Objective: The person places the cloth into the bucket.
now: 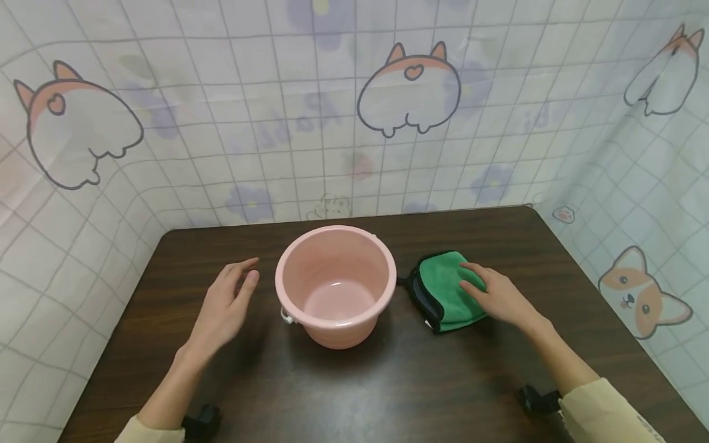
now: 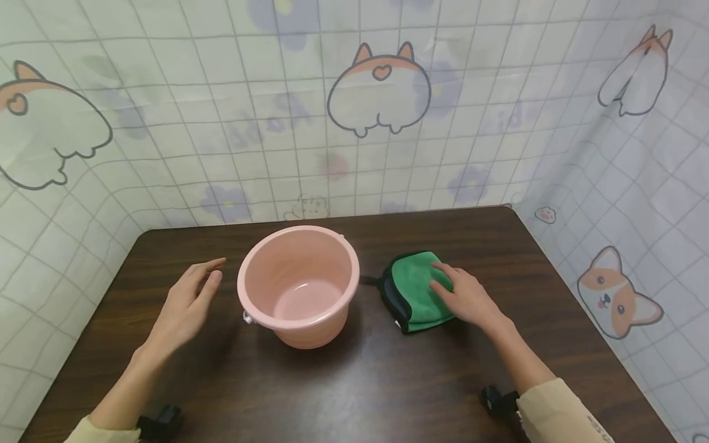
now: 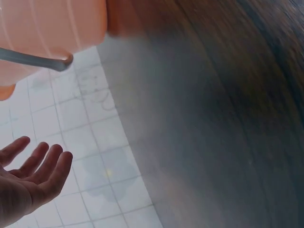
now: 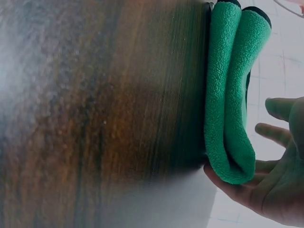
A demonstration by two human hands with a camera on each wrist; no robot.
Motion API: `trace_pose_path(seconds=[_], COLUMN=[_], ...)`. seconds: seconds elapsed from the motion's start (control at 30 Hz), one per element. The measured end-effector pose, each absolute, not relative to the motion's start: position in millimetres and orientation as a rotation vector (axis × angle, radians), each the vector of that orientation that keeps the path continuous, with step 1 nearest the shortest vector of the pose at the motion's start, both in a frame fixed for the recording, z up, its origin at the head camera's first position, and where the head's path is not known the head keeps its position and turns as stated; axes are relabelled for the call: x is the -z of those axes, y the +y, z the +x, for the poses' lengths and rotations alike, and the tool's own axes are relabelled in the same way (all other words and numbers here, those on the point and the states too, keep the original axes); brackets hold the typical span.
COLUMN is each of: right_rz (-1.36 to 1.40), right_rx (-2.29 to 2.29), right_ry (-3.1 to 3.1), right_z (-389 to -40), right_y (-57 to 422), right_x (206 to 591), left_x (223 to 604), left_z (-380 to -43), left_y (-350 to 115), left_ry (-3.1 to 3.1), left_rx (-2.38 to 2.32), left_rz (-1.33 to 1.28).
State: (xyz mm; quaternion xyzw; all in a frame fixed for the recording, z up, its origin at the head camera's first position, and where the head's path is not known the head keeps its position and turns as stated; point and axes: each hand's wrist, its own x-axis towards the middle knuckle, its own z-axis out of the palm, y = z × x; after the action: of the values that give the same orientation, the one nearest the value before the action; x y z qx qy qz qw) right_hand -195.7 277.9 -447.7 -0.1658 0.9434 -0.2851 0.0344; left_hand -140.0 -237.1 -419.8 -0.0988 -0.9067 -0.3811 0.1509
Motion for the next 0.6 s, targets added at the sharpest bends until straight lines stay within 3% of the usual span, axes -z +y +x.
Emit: trace_pose_path(seconds=[0.6], right_rz=[-0.432], right_rx=[0.89], right_ry=[2.811], right_z=[-193], right_y=[292], right_x=[446], left_x=[416], left_z=[-137], left_y=[-225], left_ry=[-2.618], left_rx=[1.349], left_rz=[-0.285])
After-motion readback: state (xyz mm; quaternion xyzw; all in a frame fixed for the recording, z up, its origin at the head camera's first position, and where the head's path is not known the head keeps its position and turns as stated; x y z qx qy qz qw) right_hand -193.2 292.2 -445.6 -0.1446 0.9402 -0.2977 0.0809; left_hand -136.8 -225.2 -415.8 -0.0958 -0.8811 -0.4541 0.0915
